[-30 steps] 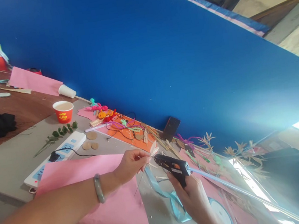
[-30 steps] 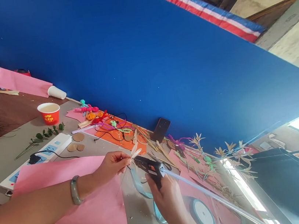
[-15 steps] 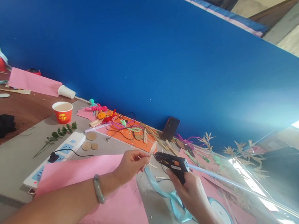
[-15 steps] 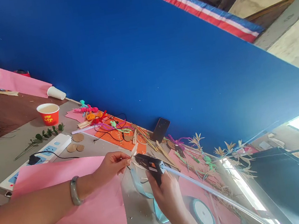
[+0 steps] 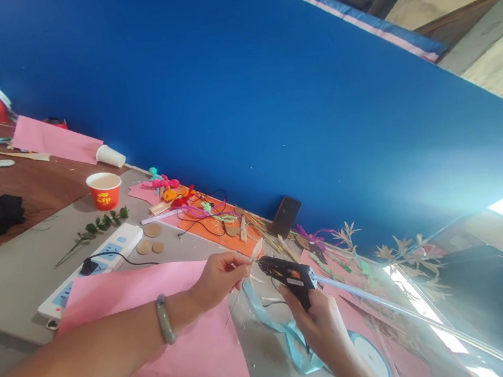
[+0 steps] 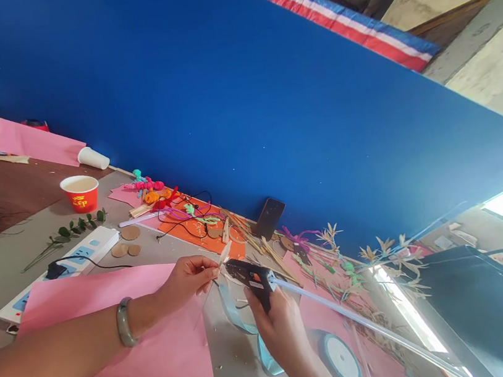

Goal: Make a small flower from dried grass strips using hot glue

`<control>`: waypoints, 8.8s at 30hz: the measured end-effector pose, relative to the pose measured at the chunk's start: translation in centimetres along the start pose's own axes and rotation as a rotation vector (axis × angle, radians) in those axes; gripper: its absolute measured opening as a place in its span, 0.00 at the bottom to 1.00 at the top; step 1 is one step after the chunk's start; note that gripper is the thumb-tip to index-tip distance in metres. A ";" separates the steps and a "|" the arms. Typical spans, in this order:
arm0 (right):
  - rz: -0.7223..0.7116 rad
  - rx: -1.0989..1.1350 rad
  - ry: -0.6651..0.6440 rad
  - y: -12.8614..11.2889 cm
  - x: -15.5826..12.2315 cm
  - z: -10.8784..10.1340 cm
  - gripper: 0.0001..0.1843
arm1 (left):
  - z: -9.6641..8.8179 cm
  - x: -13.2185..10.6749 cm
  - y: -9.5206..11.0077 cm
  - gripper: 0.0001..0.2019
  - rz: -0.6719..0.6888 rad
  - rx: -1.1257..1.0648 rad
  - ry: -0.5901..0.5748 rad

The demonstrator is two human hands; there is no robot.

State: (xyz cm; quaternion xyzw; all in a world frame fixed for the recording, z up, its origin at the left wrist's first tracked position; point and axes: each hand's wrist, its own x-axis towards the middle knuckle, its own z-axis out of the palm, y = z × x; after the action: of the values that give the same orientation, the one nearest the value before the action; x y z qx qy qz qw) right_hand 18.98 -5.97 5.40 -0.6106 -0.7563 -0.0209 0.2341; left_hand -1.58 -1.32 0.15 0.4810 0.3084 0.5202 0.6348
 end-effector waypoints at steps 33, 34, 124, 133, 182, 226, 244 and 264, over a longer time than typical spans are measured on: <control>0.025 0.080 -0.012 0.5 -0.7 0.7 0.25 | -0.1 0.1 -0.4 0.10 0.001 0.005 0.027; 0.029 0.099 -0.011 0.4 -0.7 0.7 0.25 | -0.1 0.0 -0.4 0.10 -0.001 0.005 0.031; 0.359 1.115 0.019 -5.6 2.3 3.3 0.10 | 0.7 -1.1 0.9 0.10 0.060 0.053 0.036; 0.339 1.098 0.077 -5.8 2.2 3.7 0.10 | 0.7 -1.0 0.8 0.10 0.066 0.070 0.051; 0.393 1.163 0.038 -6.2 1.0 6.5 0.10 | 0.1 -0.8 0.4 0.08 0.256 0.532 0.238; 0.353 1.150 -0.078 -6.2 1.3 6.8 0.13 | 0.0 0.0 1.3 0.10 0.029 0.151 0.230; 0.402 1.160 -0.060 -5.5 1.6 5.8 0.11 | -0.7 0.2 1.8 0.18 -0.083 0.001 0.063; 0.290 1.182 -0.130 -4.8 1.3 6.0 0.08 | -1.8 0.8 2.5 0.11 0.027 0.069 -0.154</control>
State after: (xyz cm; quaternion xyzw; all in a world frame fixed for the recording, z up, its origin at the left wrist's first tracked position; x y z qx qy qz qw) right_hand 12.30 -4.11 1.82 -0.4741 -0.5618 0.4717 0.4870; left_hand -3.90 -0.06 1.91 0.5452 0.2702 0.4791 0.6326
